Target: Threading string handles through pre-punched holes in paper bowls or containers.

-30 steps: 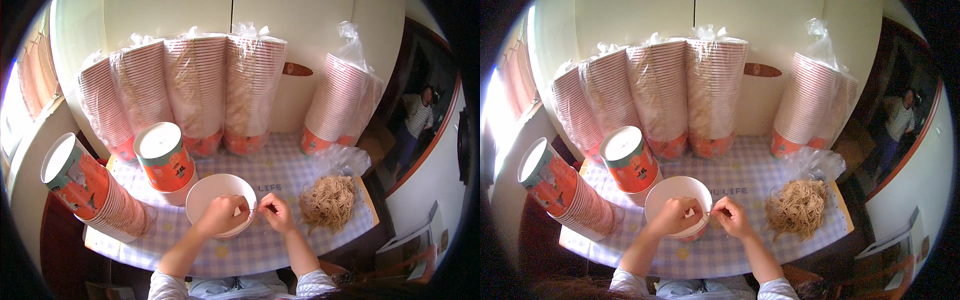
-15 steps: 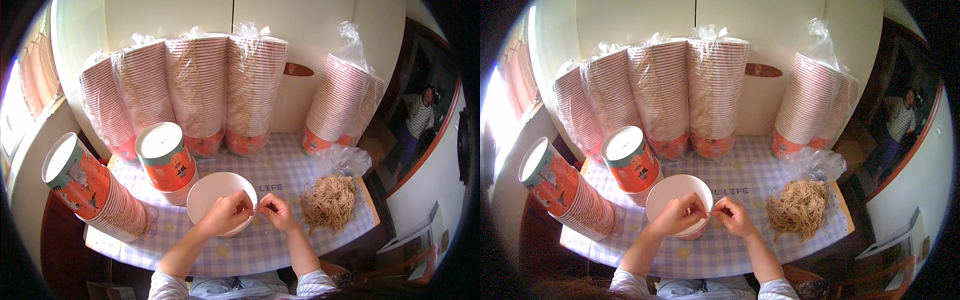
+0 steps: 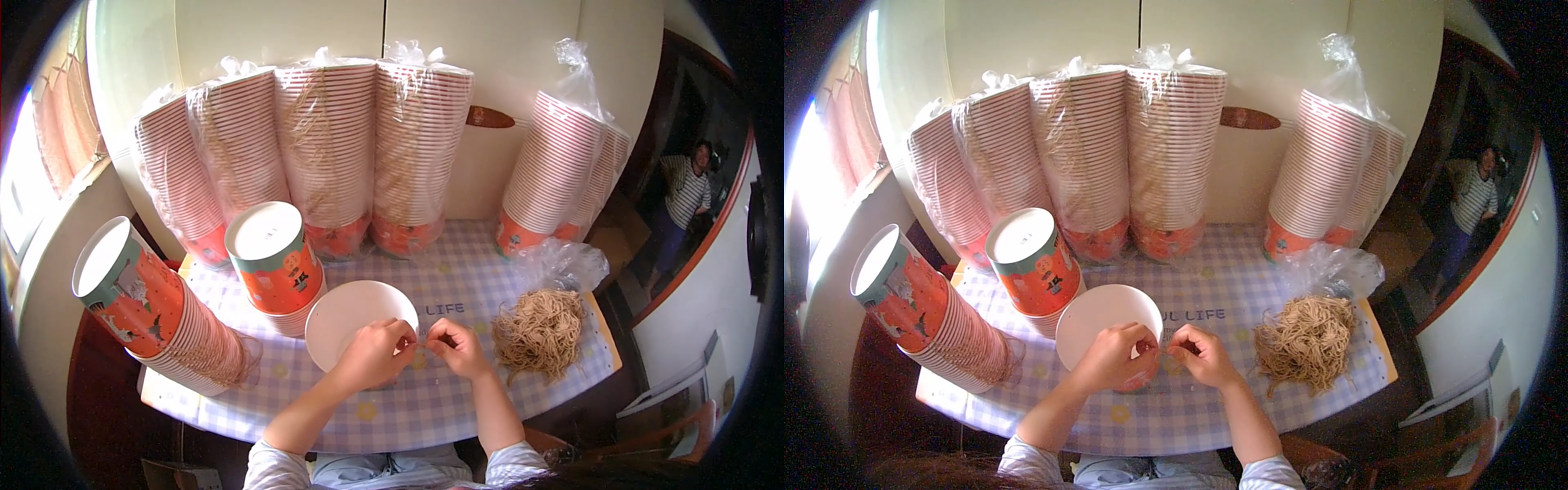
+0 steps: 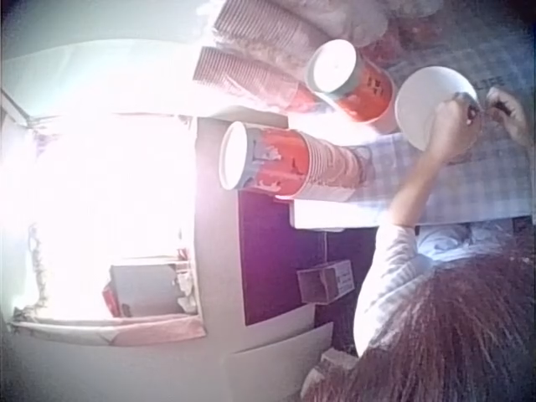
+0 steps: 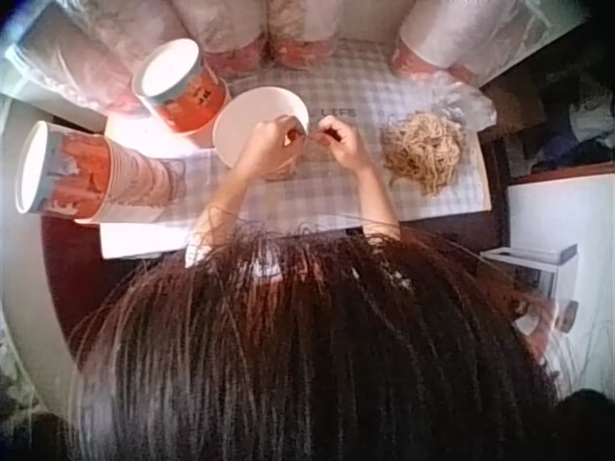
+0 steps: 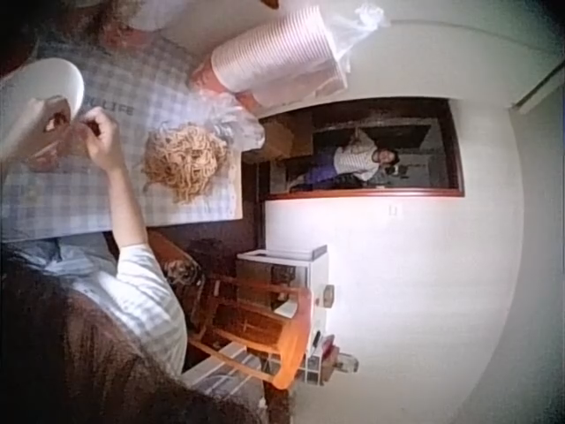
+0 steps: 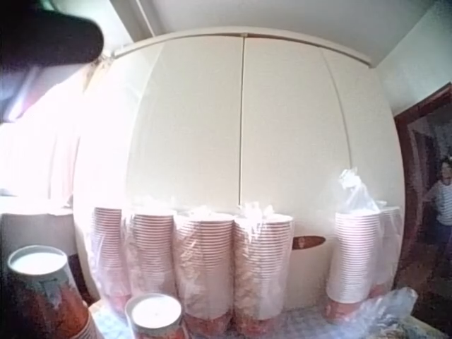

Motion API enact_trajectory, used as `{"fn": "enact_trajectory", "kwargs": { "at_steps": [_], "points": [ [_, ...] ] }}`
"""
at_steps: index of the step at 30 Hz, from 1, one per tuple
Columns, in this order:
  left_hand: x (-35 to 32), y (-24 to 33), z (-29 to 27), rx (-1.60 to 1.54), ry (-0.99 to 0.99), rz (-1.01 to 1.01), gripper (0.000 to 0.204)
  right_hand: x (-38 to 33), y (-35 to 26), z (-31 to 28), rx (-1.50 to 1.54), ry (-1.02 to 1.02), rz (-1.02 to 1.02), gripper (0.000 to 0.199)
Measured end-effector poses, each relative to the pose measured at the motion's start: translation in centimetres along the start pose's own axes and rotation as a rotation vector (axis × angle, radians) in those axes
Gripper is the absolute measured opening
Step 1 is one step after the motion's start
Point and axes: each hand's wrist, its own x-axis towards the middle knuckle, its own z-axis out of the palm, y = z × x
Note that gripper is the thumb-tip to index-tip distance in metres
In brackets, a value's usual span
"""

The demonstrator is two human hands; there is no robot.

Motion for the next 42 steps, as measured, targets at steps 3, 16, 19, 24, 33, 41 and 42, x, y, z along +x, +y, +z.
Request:
{"fn": "enact_trajectory", "kwargs": {
  "at_steps": [3,16,19,24,33,41,42],
  "points": [
    [-0.03,0.04,-0.07,-0.002,0.003,-0.006,0.009,-0.03,0.05,-0.16,-0.049,-0.034,0.056,0.019],
    [0.05,0.04,0.03,0.012,0.052,0.032,0.009,-0.03,-0.05,-0.16,0.09,-0.044,0.212,0.019],
    [0.03,0.17,-0.02,0.017,0.033,0.016,0.01,0.02,-0.06,-0.13,0.101,-0.049,0.237,0.019],
    [0.23,-0.01,0.38,0.054,0.042,0.064,0.009,-0.09,-0.16,-0.27,0.099,-0.043,0.233,0.018],
    [-0.03,-0.34,0.55,0.092,0.075,0.09,0.01,-0.11,-0.01,0.0,0.06,-0.072,0.298,0.02],
    [0.15,-0.21,0.39,0.085,0.095,0.086,0.01,-0.27,0.56,-0.14,0.056,-0.13,0.297,0.016],
    [0.08,-0.25,0.4,0.1,0.108,0.081,0.01,-0.26,0.34,-0.1,0.056,-0.13,0.297,0.016]
  ]
}}
